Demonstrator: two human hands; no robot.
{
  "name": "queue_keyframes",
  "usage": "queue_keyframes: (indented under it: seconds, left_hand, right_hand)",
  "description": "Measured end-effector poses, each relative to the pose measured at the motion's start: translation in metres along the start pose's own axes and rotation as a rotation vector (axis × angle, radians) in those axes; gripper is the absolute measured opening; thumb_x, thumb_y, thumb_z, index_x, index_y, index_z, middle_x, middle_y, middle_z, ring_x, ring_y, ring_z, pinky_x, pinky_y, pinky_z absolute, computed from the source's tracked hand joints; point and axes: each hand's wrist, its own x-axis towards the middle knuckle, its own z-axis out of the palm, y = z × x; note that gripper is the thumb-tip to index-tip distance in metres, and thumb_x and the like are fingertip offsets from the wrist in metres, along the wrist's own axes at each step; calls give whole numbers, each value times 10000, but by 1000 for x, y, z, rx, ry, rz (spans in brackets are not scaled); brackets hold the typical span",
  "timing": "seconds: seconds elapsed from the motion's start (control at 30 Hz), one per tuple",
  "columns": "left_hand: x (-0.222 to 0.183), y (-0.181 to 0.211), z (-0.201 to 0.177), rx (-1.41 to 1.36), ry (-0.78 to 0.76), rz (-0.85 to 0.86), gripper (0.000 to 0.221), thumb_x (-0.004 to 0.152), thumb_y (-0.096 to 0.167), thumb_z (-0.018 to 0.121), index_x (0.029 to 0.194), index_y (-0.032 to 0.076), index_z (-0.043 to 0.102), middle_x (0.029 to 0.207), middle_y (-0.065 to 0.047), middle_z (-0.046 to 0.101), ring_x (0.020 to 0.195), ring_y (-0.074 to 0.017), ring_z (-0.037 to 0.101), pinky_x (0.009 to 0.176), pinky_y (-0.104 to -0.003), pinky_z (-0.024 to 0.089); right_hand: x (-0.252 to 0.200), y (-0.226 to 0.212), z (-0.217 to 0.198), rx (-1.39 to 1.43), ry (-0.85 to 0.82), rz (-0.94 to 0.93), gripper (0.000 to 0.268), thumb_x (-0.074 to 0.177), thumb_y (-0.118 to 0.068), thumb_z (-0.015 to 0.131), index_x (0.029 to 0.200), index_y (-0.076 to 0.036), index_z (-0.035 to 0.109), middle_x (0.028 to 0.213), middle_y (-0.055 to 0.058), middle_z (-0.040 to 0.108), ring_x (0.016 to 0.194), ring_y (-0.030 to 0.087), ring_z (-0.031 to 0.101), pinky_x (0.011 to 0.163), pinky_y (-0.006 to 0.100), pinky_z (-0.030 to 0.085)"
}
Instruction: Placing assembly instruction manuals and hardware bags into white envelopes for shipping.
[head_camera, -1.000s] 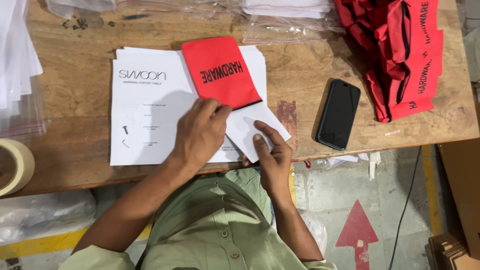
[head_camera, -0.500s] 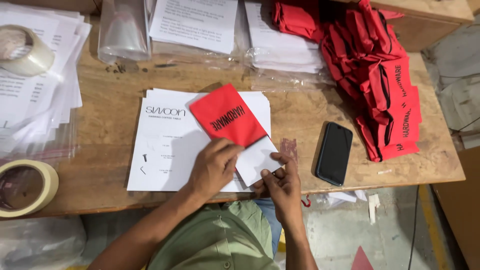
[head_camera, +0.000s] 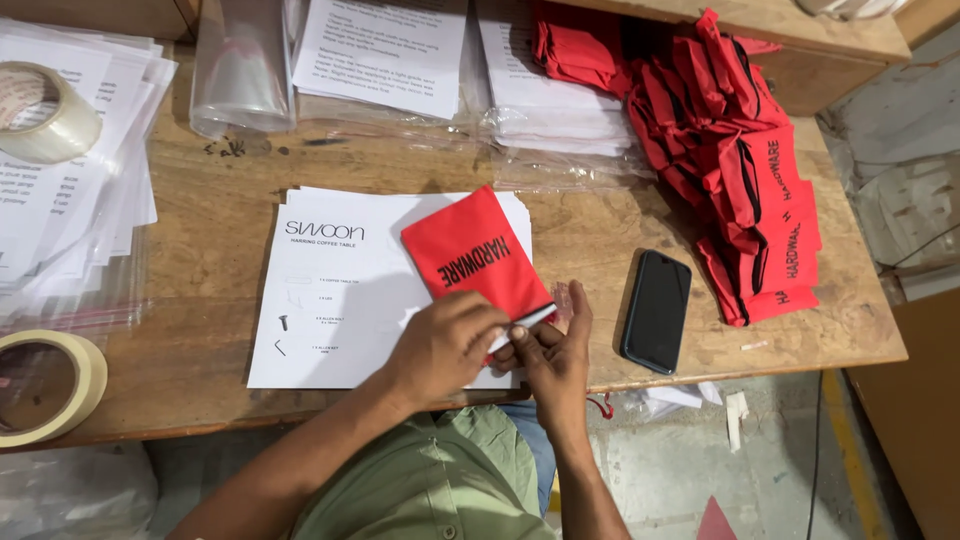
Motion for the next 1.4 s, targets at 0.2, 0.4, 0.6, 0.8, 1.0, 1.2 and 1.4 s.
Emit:
queue_keyframes:
  seconds: [0.2,0.4,0.6,0.8,1.0,1.2,1.4]
  left_hand:
    - [4,-6,-17,-201,-51,-194,132,904,85,712,1027,43,735,942,-76,717,758,-228,719,650,-343,576]
    - [-1,-13,-13,-315,-188,-145,144,910,65,711,1048,29,732,970,-77,734,810,-222,736,696,-328,580]
    - [-1,-19,-13,-246,-162,-128,144,885,90,750,1021,45,761,954,-66,729,835,-219,714,701,-324,579]
    - [2,-9,-12,-89,-173,-163,188,835,141,785,1013,80,780,976,-40,707,885,-215,648,653,-314,545]
    - [-2,-16,-6,32,-185,-140,222,823,182,802,1035,117,795,999,-22,690,950,-211,599,768,-344,528]
    - [0,-11,-6,64,-212,-133,235,797,187,810,1023,119,797,1003,-29,693,971,-228,609,798,-348,541]
    - [-3,-15,-6,71,-199,-131,224,796,192,808,1010,123,800,986,-23,697,956,-214,620,815,-351,542]
  right_hand:
    - [3,-10,-2,-609,72,-250,608,792,-115,852,1331,-38,581,858,149,681,731,248,632,627,361,505]
    - [12,8,-3,-708,127,-424,459,706,17,776,1145,-25,647,970,188,640,860,312,653,724,395,537]
    - [25,6,-9,-562,89,-270,452,778,-8,759,1203,-32,607,920,133,735,826,241,722,740,351,553]
    - [14,-34,-35,-308,27,-191,527,905,45,619,1420,-54,576,974,105,728,770,145,647,729,265,527]
    - [59,-46,-120,-85,795,-488,281,1033,30,543,1260,18,709,1027,27,675,853,88,587,750,227,505]
    - [193,-38,-214,106,523,-428,472,1009,-111,659,1401,42,446,883,76,688,698,175,710,618,302,589]
    - [176,-62,-193,-169,482,-175,593,958,-188,725,1444,17,455,604,4,587,474,91,529,416,245,370]
